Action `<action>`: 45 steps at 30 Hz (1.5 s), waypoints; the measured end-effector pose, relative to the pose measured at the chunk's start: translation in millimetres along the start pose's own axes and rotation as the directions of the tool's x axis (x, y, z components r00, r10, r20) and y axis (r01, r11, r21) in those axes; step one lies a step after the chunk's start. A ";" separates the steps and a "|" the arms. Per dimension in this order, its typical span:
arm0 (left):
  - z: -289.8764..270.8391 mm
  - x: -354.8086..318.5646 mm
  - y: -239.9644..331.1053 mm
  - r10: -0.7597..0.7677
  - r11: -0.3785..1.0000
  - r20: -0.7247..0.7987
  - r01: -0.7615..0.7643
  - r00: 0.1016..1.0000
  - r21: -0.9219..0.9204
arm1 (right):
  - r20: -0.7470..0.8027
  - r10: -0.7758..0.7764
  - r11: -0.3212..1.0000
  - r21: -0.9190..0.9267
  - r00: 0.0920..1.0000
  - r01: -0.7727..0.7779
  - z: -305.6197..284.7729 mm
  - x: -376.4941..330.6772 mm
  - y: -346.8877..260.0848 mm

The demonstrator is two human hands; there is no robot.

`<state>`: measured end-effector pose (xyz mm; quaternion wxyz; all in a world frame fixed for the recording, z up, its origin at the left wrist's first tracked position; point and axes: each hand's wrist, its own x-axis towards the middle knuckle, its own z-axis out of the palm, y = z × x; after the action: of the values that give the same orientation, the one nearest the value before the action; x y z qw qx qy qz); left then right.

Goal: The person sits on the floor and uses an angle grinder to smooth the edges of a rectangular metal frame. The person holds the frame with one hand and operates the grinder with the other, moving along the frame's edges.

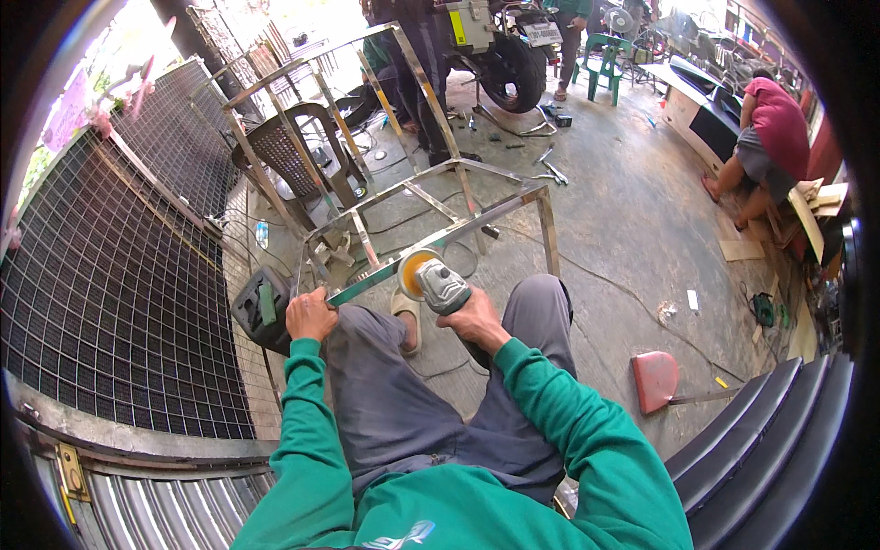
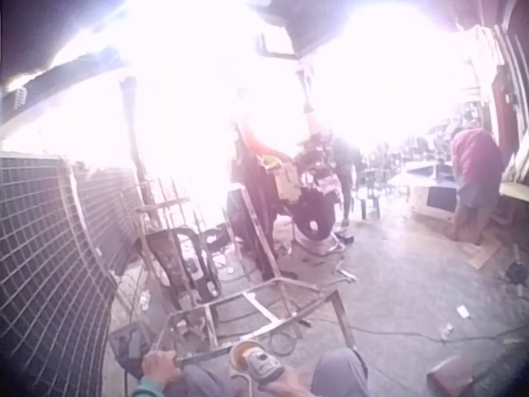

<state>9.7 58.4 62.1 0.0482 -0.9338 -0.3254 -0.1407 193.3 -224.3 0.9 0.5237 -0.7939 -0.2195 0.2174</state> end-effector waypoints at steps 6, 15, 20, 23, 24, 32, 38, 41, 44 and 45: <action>1.1 -1.9 -2.8 0.022 1.000 -0.017 -0.021 1.000 0.006 | -0.032 0.029 0.962 0.274 0.999 -0.019 -6.4 6.9 -1.2; -1.3 -2.7 1.5 0.002 1.000 -0.020 -0.002 1.000 0.000 | 0.095 0.022 0.999 -0.041 0.995 -0.019 -1.7 -2.5 -4.6; 0.4 -2.4 -1.3 0.013 1.000 -0.003 -0.013 1.000 -0.021 | 0.031 0.024 0.961 0.275 0.999 -0.032 -5.4 2.1 -10.3; 0.4 -1.6 -0.9 0.013 1.000 0.007 -0.013 1.000 -0.016 | 0.023 0.050 0.976 0.209 0.998 -0.054 -8.4 5.4 -10.2; 0.2 -1.0 0.1 0.018 1.000 0.002 -0.018 1.000 -0.001 | 0.034 0.071 0.982 0.170 0.997 -0.076 -9.2 5.7 -9.5; -1.7 -2.3 0.6 0.013 1.000 0.004 -0.013 1.000 -0.007 | 0.040 -0.046 0.993 0.111 0.998 0.042 -1.3 -0.7 -3.4; -1.6 -0.5 -1.7 0.015 1.000 0.017 -0.015 1.000 -0.010 | 0.008 0.028 0.958 0.287 1.000 -0.029 -6.2 9.2 0.9; -2.7 0.2 0.5 0.010 1.000 0.005 -0.010 1.000 -0.016 | 0.024 0.039 0.986 0.160 0.999 -0.042 -9.0 4.5 1.3; -2.9 -1.3 2.2 0.006 1.000 0.007 -0.006 1.000 -0.019 | 0.043 0.006 0.999 0.035 0.999 -0.008 -7.3 -0.6 -1.7; -3.1 -2.1 1.5 0.002 1.000 0.008 -0.002 1.000 0.002 | 0.044 -0.006 1.000 0.000 0.999 0.006 -6.8 -2.6 -2.4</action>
<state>8.4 55.4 64.5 0.0477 -0.9346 -0.3249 -0.1367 194.8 -230.0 5.9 0.5193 -0.7884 -0.2332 0.2332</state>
